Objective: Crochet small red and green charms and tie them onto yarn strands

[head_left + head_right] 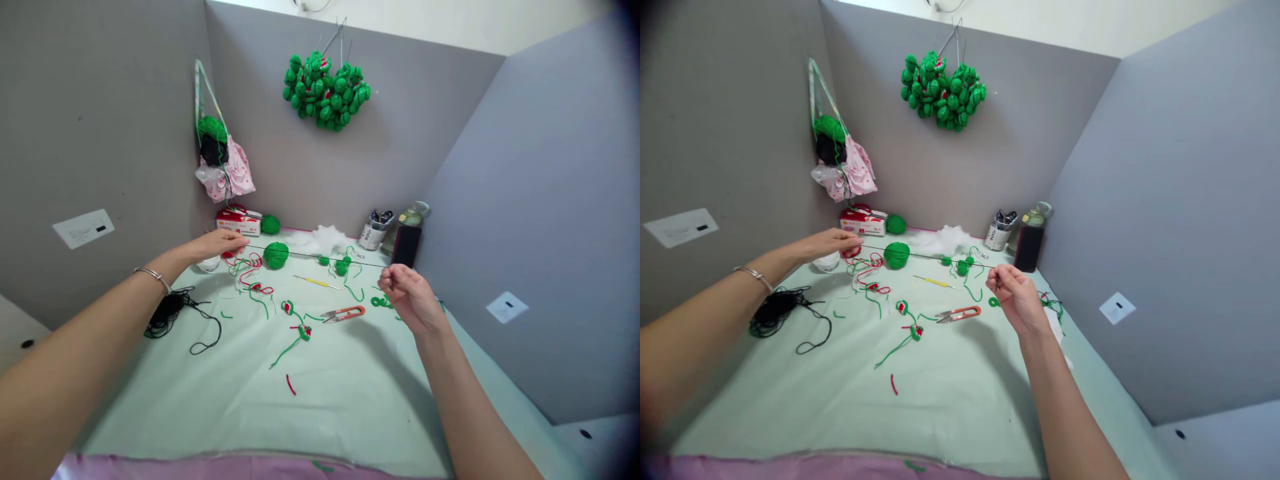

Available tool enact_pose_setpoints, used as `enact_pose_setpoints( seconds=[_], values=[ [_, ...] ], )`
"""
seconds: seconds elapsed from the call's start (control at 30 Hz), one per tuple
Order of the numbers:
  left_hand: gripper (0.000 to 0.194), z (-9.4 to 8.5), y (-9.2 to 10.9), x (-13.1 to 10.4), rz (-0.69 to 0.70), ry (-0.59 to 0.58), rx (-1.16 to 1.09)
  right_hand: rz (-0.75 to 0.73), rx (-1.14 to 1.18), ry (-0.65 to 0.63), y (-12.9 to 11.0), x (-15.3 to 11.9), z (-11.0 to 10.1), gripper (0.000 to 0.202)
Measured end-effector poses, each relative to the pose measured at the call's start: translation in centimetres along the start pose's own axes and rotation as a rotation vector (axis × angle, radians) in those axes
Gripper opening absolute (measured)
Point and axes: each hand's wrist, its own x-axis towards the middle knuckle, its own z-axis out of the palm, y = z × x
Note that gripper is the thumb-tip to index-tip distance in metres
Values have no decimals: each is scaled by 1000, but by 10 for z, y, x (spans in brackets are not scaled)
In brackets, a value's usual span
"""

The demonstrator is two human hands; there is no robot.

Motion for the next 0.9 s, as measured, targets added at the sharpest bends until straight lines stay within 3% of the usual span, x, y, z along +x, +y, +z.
enact_pose_setpoints(
  seconds=[0.17,0.27,0.37,0.5,0.6,0.73,0.83,0.9],
  values=[
    [47,-7,-40,8,-74,200,-15,-114,194,144,-8,11,-25,25],
    [46,-3,-43,7,-79,105,-103,-269,219,173,-18,10,-39,21],
    [41,4,-40,7,-53,-51,-74,-303,118,83,-25,1,-49,22],
    [34,5,-46,13,-21,-121,73,-237,-90,-92,-30,-12,-58,33],
    [32,-2,-55,18,6,-44,127,-151,-320,-190,-35,-16,-61,34],
    [31,-15,-60,16,-14,112,180,61,-974,-332,-40,-17,-58,31],
    [31,-19,-58,12,-25,158,281,112,-1270,-361,-28,-22,-47,32],
    [30,-19,-60,10,-27,158,323,170,-1343,-464,-14,-30,-39,26]
  ],
)
